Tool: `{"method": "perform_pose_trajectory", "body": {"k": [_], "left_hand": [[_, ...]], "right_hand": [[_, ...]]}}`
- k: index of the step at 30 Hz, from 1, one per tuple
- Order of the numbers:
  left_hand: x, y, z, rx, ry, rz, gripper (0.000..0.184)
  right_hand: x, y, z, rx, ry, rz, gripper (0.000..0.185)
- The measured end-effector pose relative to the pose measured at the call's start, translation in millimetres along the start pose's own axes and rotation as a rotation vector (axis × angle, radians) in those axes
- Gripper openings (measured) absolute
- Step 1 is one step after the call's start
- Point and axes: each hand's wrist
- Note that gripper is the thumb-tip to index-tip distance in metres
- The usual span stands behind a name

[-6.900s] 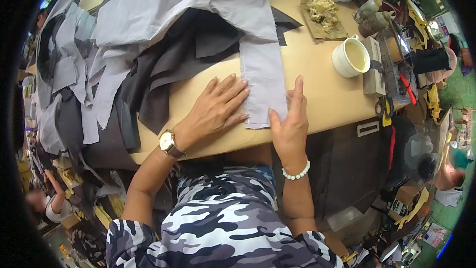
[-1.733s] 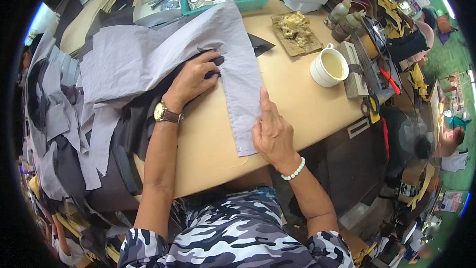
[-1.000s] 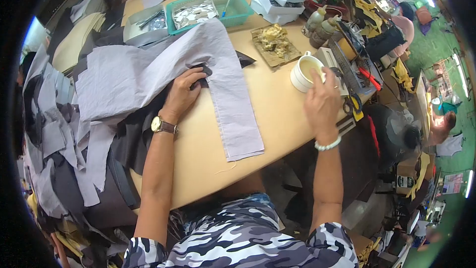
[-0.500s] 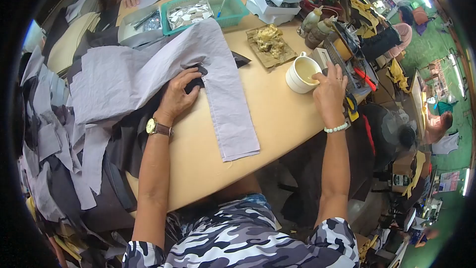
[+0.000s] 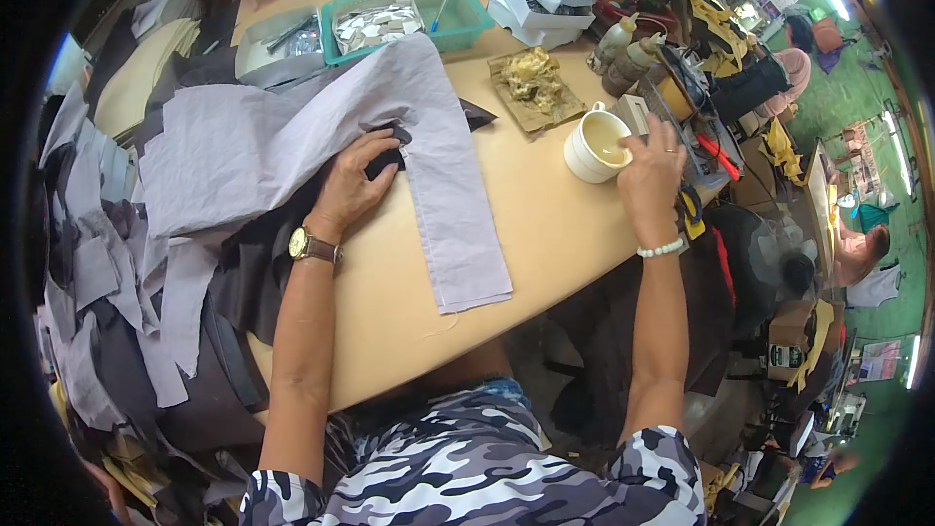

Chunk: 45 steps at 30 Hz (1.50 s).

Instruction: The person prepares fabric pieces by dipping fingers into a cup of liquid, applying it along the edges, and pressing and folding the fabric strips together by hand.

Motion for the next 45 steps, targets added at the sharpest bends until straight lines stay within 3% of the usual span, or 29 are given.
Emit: {"method": "perform_pose_trajectory", "body": {"k": [3, 12, 13, 16, 20, 23, 45], "left_hand": [[0, 4, -1, -0.002, -0.003, -0.014, 0.03], [-2, -1, 0, -0.122, -0.006, -0.051, 0.031], [-2, -2, 1, -0.125, -0.005, -0.06, 0.031], [-1, -4, 2, -0.133, -0.002, -0.062, 0.031], [-1, -5, 2, -0.139, -0.018, -0.059, 0.033], [-1, -2, 1, -0.115, -0.015, -0.045, 0.035], [0, -1, 2, -0.029, -0.029, -0.123, 0.039]], "right_hand": [[-7, -4, -13, 0.006, 0.146, 0.042, 0.025], [-12, -32, -28, 0.062, -0.005, -0.164, 0.021], [-9, -45, -32, 0.117, 0.066, -0.263, 0.025], [-4, -104, -39, 0.635, -0.046, -0.258, 0.033], [10, -168, -3, 1.097, -0.071, -0.457, 0.041], [17, -189, 33, 1.261, -0.272, -0.329, 0.041], [14, -198, 48, 1.032, -0.126, -0.376, 0.031]]}}
Point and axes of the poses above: each hand's wrist, its own x-axis towards the middle knuckle, its own z-axis out of the palm, y = z × x, and after that the axes turned 4 degrees about -x, right-handed
